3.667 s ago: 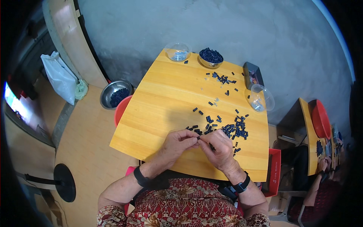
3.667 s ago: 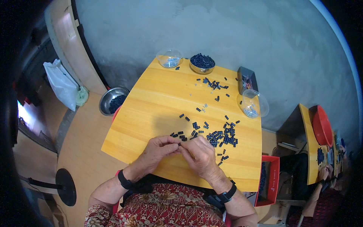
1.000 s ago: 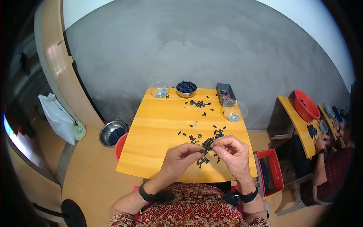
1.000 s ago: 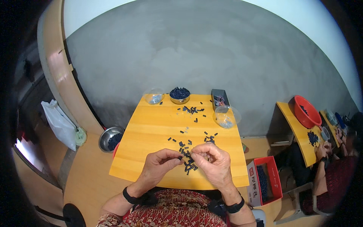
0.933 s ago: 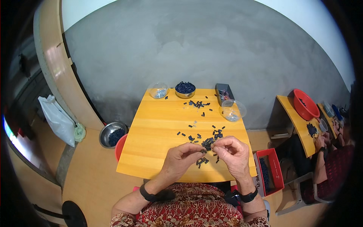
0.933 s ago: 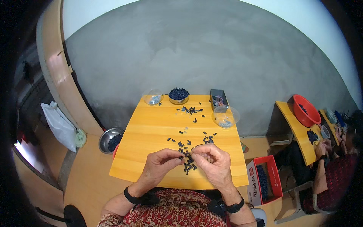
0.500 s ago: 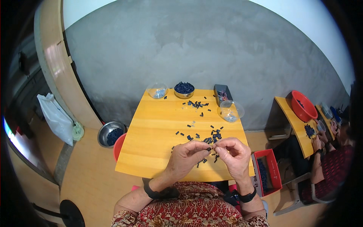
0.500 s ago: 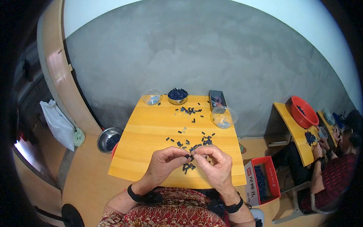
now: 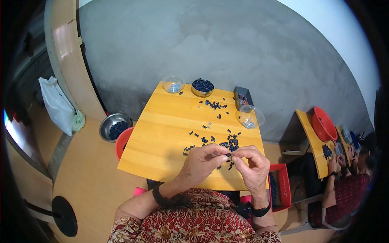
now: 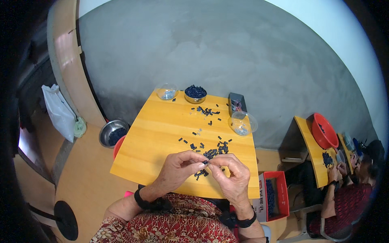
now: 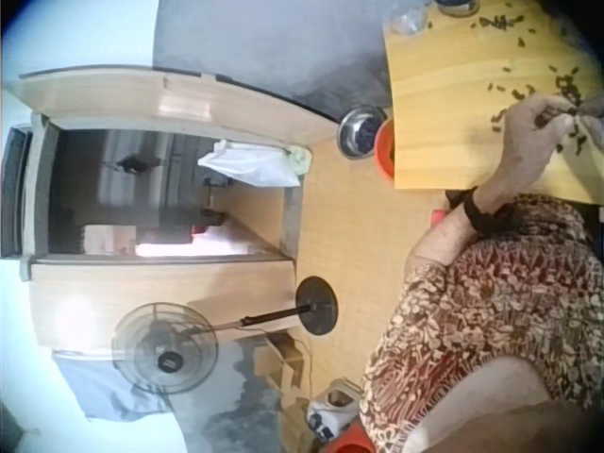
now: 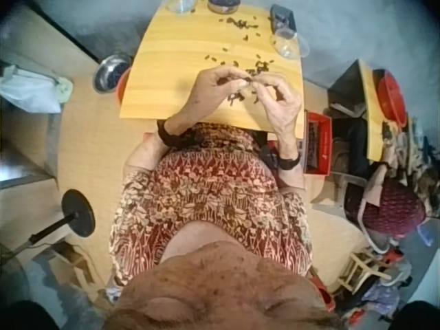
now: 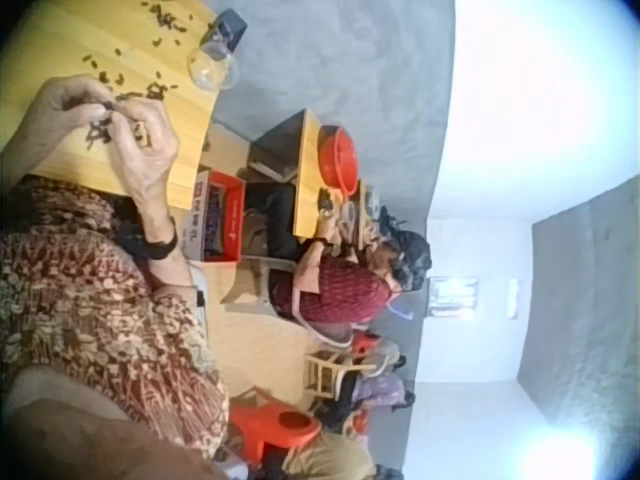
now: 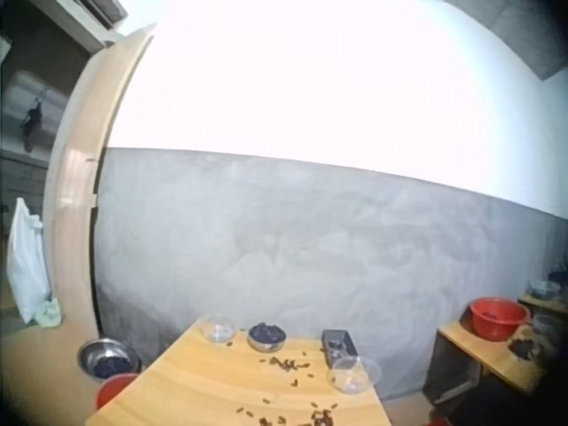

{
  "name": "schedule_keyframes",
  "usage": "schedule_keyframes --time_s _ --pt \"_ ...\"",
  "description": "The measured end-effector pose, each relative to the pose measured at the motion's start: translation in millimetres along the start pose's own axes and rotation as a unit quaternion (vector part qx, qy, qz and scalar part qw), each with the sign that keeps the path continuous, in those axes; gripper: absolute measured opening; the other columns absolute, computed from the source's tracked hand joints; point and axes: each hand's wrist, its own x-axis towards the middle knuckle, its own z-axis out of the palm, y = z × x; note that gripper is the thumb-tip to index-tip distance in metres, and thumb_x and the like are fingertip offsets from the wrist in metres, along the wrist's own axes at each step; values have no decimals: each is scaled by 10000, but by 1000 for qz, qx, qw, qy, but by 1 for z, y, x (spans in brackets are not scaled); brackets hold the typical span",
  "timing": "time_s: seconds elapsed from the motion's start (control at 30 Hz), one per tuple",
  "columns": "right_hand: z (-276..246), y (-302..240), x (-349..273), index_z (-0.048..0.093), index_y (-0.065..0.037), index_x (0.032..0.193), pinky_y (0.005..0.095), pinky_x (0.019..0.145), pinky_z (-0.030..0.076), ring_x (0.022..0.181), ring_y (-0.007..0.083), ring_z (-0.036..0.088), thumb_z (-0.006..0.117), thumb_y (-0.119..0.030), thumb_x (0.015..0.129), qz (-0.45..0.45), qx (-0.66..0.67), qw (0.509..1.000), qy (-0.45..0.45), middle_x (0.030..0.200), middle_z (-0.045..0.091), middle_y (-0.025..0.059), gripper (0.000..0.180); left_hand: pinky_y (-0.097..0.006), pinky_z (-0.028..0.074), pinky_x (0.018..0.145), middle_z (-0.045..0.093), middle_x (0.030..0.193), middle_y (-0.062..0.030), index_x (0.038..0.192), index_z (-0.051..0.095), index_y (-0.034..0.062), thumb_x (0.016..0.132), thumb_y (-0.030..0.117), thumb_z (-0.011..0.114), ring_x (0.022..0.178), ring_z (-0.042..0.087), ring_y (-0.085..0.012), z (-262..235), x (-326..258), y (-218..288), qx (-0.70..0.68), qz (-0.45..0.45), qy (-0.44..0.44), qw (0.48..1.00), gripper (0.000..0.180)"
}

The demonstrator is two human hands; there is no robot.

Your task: Assembling small black plastic components by hand at a table.

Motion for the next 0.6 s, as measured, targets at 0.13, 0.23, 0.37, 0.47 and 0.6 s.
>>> schedule_keyframes --time_s 0.13,0.23,0.37,0.47,0.6 --pt "2 -1 -1 645 16 834 294 746 500 813 196 632 688 84 757 12 1 1000 1 854 662 101 112 -183 469 704 660 889 14 1065 667 -3 898 56 635 783 573 -26 2 -1 0 -6 -2 7 1000 180" --pt "1 0 -1 641 17 840 293 733 497 806 192 631 686 78 763 26 1 1000 -8 842 658 100 108 -192 476 702 668 885 6 1050 674 -4 890 55 641 776 582 -40 4 -1 -4 5 5 14 1000 173" --pt "-4 0 1 634 19 841 284 707 487 779 180 626 686 55 774 7 -58 997 -50 824 651 87 92 -240 489 679 679 850 -43 1007 681 7 859 29 648 760 624 -102 3 1 -4 134 92 31 986 153" --pt "-8 -5 4 631 19 838 274 687 479 749 164 612 688 36 782 27 -72 993 -89 816 647 77 82 -275 494 670 674 838 -79 977 678 11 838 11 647 751 646 -158 4 -1 -8 199 125 36 971 142" --pt "-8 2 0 631 16 834 261 675 469 730 128 582 694 23 786 80 -47 992 -86 792 637 56 80 -309 499 675 666 843 -107 948 671 13 826 32 654 750 650 -228 5 1 -9 253 149 33 956 124"
